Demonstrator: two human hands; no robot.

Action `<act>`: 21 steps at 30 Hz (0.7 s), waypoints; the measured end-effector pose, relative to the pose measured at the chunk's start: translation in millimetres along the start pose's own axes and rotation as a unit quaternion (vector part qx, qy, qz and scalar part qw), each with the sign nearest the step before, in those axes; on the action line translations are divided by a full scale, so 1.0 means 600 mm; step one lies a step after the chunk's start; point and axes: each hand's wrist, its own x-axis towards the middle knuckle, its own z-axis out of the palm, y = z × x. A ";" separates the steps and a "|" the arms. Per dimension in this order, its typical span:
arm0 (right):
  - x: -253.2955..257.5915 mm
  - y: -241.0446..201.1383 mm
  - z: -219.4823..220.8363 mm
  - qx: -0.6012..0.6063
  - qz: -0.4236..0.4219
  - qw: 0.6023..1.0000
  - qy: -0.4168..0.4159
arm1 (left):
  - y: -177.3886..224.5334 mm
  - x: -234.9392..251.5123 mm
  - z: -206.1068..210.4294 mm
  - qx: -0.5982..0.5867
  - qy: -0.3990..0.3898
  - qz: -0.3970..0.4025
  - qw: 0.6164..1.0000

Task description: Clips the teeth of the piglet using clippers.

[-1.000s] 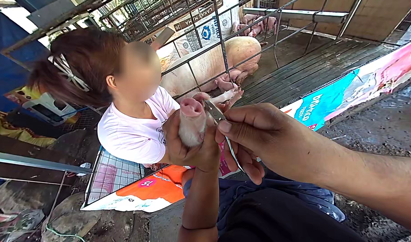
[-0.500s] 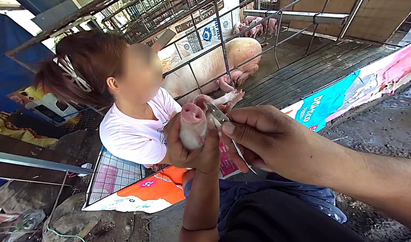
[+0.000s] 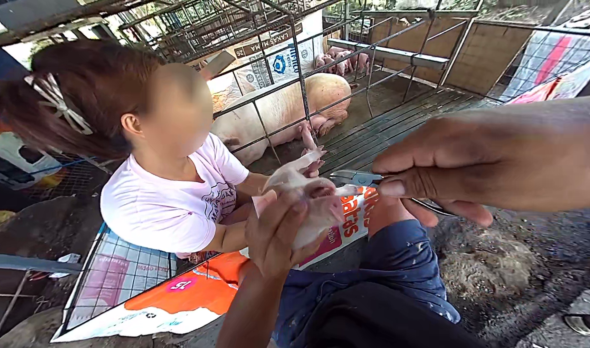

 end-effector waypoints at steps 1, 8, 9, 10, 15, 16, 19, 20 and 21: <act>0.004 -0.001 -0.005 -0.004 0.012 1.000 -0.013 | 0.001 -0.001 -0.003 -0.001 -0.011 0.012 1.000; 0.017 0.008 0.003 -0.006 0.107 0.991 -0.078 | 0.005 -0.001 -0.006 0.001 -0.059 0.053 0.997; 0.020 0.009 0.003 -0.008 0.112 0.990 -0.083 | 0.005 0.000 -0.006 0.000 -0.062 0.056 0.997; 0.023 0.009 0.000 -0.010 0.113 0.989 -0.090 | 0.004 0.001 -0.006 -0.005 -0.065 0.058 0.996; 0.022 0.011 -0.013 0.002 0.116 0.987 -0.114 | 0.003 0.002 -0.007 -0.015 -0.069 0.063 0.995; 0.022 0.013 -0.014 0.013 0.115 0.987 -0.116 | 0.004 0.002 -0.006 -0.012 -0.068 0.063 0.996; 0.021 0.020 -0.014 0.076 0.110 0.984 -0.120 | 0.005 0.004 -0.005 -0.009 -0.070 0.064 0.995; 0.022 0.020 -0.016 0.086 0.116 0.981 -0.132 | 0.005 0.005 -0.004 -0.011 -0.069 0.065 0.995; 0.023 0.020 -0.018 0.093 0.121 0.979 -0.137 | 0.004 0.006 -0.003 -0.012 -0.067 0.067 0.995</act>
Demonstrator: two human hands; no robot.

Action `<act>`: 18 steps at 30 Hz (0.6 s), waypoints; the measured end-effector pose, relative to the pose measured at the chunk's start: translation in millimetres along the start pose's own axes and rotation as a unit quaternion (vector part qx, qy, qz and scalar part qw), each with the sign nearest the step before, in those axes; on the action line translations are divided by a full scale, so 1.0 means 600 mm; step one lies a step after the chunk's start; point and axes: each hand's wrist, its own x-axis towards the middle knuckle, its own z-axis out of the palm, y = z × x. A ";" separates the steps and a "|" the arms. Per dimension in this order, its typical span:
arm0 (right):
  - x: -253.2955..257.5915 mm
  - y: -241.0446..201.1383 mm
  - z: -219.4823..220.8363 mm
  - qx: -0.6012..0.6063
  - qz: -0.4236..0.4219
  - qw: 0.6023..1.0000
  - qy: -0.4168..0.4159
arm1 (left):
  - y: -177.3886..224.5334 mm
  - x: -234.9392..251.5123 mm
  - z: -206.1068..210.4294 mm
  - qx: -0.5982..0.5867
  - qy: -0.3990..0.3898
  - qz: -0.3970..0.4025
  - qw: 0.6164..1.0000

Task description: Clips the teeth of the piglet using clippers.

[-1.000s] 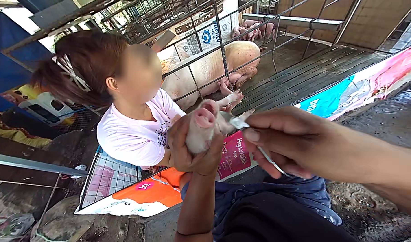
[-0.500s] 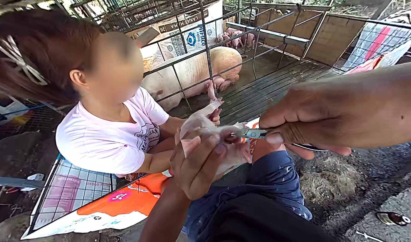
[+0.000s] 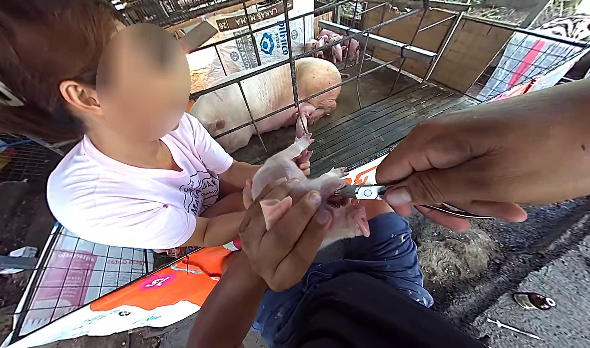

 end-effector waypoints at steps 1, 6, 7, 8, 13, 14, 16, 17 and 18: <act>0.000 0.001 -0.001 0.007 0.000 1.000 -0.003 | 0.000 0.000 0.000 -0.003 0.001 0.001 1.000; -0.007 0.011 -0.002 0.037 -0.010 0.999 0.010 | 0.000 0.000 -0.002 0.000 -0.001 0.001 1.000; -0.008 0.012 -0.002 0.039 -0.014 0.999 0.010 | 0.000 0.000 -0.002 0.003 -0.003 0.001 1.000; -0.008 0.013 -0.002 0.040 -0.022 0.999 0.011 | 0.000 0.000 -0.002 0.002 -0.006 0.002 1.000; -0.007 0.000 0.001 -0.009 -0.008 1.000 0.015 | -0.003 0.000 0.004 -0.001 -0.004 0.012 1.000; -0.006 0.000 0.001 -0.013 0.003 1.000 0.018 | -0.003 0.001 0.005 -0.002 -0.003 0.012 1.000; -0.004 0.002 0.000 -0.018 0.013 0.999 0.023 | -0.003 0.002 0.006 -0.005 -0.001 0.013 1.000; -0.004 0.002 0.000 -0.021 0.013 0.999 0.026 | -0.003 0.003 0.005 -0.004 0.000 0.013 1.000; -0.005 0.002 0.000 -0.020 0.012 0.999 0.029 | -0.003 0.003 0.005 -0.006 0.001 0.013 1.000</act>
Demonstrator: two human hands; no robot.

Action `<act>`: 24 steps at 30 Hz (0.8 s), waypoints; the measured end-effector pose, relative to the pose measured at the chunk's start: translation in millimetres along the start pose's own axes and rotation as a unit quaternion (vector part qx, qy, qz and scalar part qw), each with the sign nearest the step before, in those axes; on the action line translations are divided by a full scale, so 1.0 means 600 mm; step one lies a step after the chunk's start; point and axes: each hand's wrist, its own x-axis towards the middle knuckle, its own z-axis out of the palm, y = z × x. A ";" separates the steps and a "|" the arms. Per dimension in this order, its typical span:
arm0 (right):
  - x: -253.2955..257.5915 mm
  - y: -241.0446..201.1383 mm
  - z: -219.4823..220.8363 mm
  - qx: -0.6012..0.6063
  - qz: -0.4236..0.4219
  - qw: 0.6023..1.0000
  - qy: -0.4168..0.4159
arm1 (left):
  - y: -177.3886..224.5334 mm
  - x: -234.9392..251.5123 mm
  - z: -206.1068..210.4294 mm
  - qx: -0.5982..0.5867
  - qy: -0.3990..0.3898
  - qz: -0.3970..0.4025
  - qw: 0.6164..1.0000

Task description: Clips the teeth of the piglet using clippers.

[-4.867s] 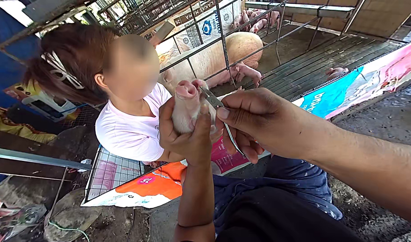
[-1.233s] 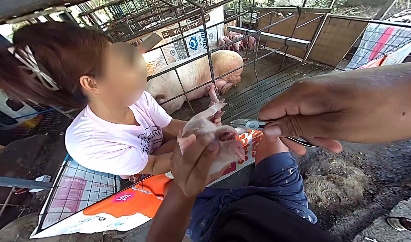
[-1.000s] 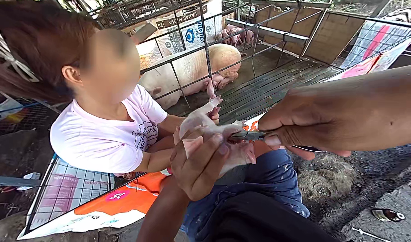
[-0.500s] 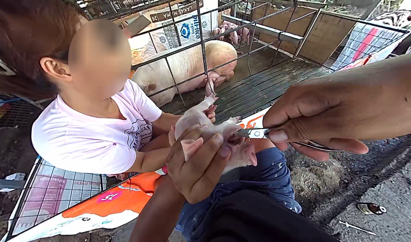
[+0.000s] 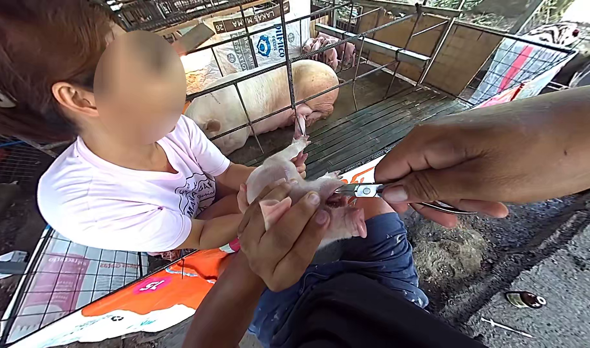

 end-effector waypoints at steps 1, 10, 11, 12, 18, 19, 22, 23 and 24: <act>-0.001 0.000 0.000 -0.002 -0.003 1.000 0.002 | 0.000 0.000 0.000 -0.003 -0.001 -0.001 1.000; -0.005 -0.006 0.006 -0.039 -0.002 0.999 0.014 | 0.002 0.001 -0.001 0.005 -0.001 -0.007 1.000; -0.006 -0.005 0.005 -0.027 -0.005 1.000 0.013 | 0.002 0.001 -0.001 0.004 0.001 -0.007 1.000; -0.006 -0.003 0.005 -0.017 -0.008 1.000 0.012 | 0.003 0.001 -0.001 0.006 0.003 -0.008 1.000; -0.004 0.008 0.000 0.047 -0.035 0.998 -0.014 | 0.002 0.000 -0.002 0.013 0.007 -0.006 1.000; -0.005 0.010 0.000 0.061 -0.048 0.997 -0.015 | 0.002 0.000 -0.003 0.012 0.003 -0.007 1.000; -0.014 0.008 -0.005 0.055 -0.084 0.995 -0.011 | 0.002 -0.001 -0.006 0.006 -0.001 -0.008 1.000; -0.014 0.005 -0.006 0.036 -0.082 0.996 -0.008 | 0.002 -0.002 -0.005 0.003 0.001 -0.007 1.000; -0.012 0.001 -0.005 0.020 -0.067 0.997 -0.007 | 0.003 -0.002 -0.005 0.001 0.000 -0.007 1.000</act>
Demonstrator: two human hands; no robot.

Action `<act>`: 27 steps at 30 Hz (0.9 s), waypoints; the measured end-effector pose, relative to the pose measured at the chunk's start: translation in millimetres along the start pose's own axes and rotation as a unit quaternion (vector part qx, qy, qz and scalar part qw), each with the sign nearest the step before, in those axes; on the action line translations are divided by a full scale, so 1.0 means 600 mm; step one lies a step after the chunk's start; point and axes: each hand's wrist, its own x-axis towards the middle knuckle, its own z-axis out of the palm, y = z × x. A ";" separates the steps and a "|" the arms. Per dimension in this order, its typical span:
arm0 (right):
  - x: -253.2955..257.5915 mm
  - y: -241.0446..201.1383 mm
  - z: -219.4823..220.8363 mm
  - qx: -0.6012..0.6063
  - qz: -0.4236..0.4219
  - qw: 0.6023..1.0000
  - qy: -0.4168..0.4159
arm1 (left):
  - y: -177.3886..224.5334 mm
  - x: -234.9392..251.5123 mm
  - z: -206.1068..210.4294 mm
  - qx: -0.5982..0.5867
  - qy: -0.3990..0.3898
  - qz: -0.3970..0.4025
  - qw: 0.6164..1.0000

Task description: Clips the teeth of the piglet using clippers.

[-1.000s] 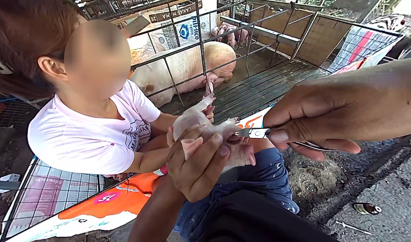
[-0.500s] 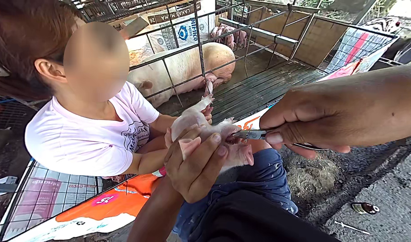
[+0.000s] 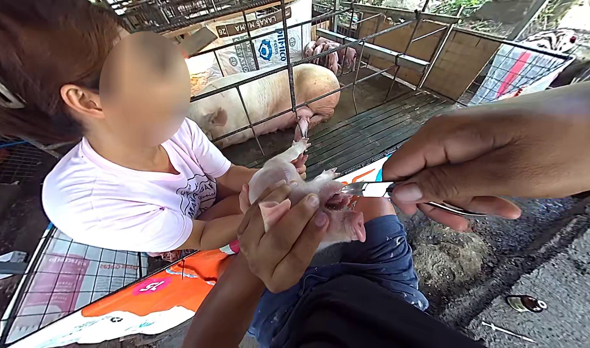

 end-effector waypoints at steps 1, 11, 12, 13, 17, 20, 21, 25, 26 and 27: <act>0.003 -0.003 0.003 -0.011 0.018 1.000 0.000 | 0.001 0.000 0.000 0.001 -0.001 -0.001 1.000; 0.014 -0.003 0.004 -0.053 0.053 0.997 0.008 | 0.000 -0.002 0.005 0.004 0.006 0.000 1.000; 0.014 -0.003 0.004 -0.050 0.055 0.997 0.006 | 0.000 -0.003 0.005 0.007 0.008 -0.002 1.000; 0.014 -0.003 0.003 -0.046 0.056 0.997 0.005 | 0.000 -0.004 0.005 0.006 0.007 -0.002 1.000; 0.016 0.002 0.003 -0.042 0.048 0.998 0.002 | 0.000 0.001 0.005 0.004 0.003 -0.004 1.000; 0.016 0.002 0.003 -0.039 0.038 0.999 0.003 | 0.002 0.004 0.004 0.004 0.001 -0.010 1.000; 0.016 0.001 0.003 -0.038 0.037 0.999 0.003 | 0.002 0.003 0.004 0.003 0.002 -0.010 1.000; 0.018 0.000 0.005 -0.046 0.037 0.998 0.009 | 0.002 0.000 0.001 0.003 0.006 -0.013 1.000; 0.019 0.001 0.006 -0.052 0.028 0.998 0.016 | 0.002 0.000 0.000 0.005 0.006 -0.014 1.000; 0.021 0.003 0.007 -0.060 0.014 0.998 0.024 | 0.002 -0.001 -0.001 0.006 0.005 -0.014 1.000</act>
